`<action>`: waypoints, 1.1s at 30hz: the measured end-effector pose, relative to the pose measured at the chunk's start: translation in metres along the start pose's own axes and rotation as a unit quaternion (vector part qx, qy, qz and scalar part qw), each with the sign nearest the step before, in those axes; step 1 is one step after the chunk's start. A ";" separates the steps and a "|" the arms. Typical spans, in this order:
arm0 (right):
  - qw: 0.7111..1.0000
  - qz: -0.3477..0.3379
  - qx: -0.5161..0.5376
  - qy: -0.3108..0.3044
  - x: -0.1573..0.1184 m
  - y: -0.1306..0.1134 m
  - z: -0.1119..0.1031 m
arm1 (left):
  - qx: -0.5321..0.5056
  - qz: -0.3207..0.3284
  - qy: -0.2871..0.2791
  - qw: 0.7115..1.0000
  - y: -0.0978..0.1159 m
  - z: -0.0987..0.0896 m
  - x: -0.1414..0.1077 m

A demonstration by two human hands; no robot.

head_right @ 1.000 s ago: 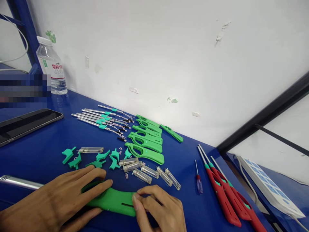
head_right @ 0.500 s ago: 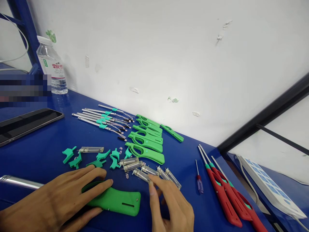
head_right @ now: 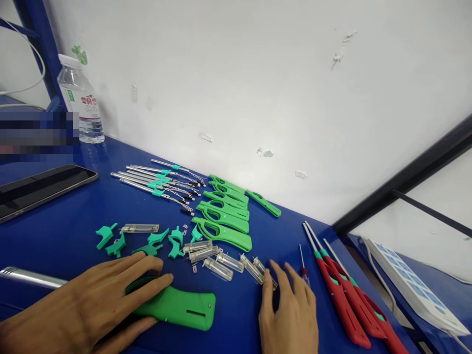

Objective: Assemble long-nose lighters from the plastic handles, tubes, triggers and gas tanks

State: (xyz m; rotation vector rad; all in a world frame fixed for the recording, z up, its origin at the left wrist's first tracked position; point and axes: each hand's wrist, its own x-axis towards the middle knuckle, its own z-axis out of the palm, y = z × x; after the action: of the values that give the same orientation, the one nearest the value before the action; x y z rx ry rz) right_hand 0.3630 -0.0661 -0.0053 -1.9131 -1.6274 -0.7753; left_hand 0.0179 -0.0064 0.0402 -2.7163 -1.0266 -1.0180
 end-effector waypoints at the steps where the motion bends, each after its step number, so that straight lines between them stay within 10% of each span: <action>1: 1.000 0.000 0.005 -0.004 -0.002 0.001 0.002 | 0.001 0.001 -0.004 1.000 0.000 0.000 0.000; 11: 0.999 0.030 0.033 0.014 0.002 -0.001 0.001 | 0.012 0.009 -0.019 1.000 -0.001 -0.001 0.000; 22: 0.978 0.152 -0.007 -0.144 -0.008 0.083 -0.009 | -0.010 0.004 0.015 1.000 0.000 0.000 0.003; 33: 0.935 0.277 0.002 -0.224 0.001 0.064 -0.019 | 0.006 0.000 0.004 1.000 0.002 0.001 0.001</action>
State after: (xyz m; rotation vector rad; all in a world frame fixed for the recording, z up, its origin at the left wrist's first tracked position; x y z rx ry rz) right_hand 0.4246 -0.0887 0.0083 -2.5012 -1.1906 -0.1065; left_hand 0.0201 -0.0067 0.0403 -2.7000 -1.0271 -1.0189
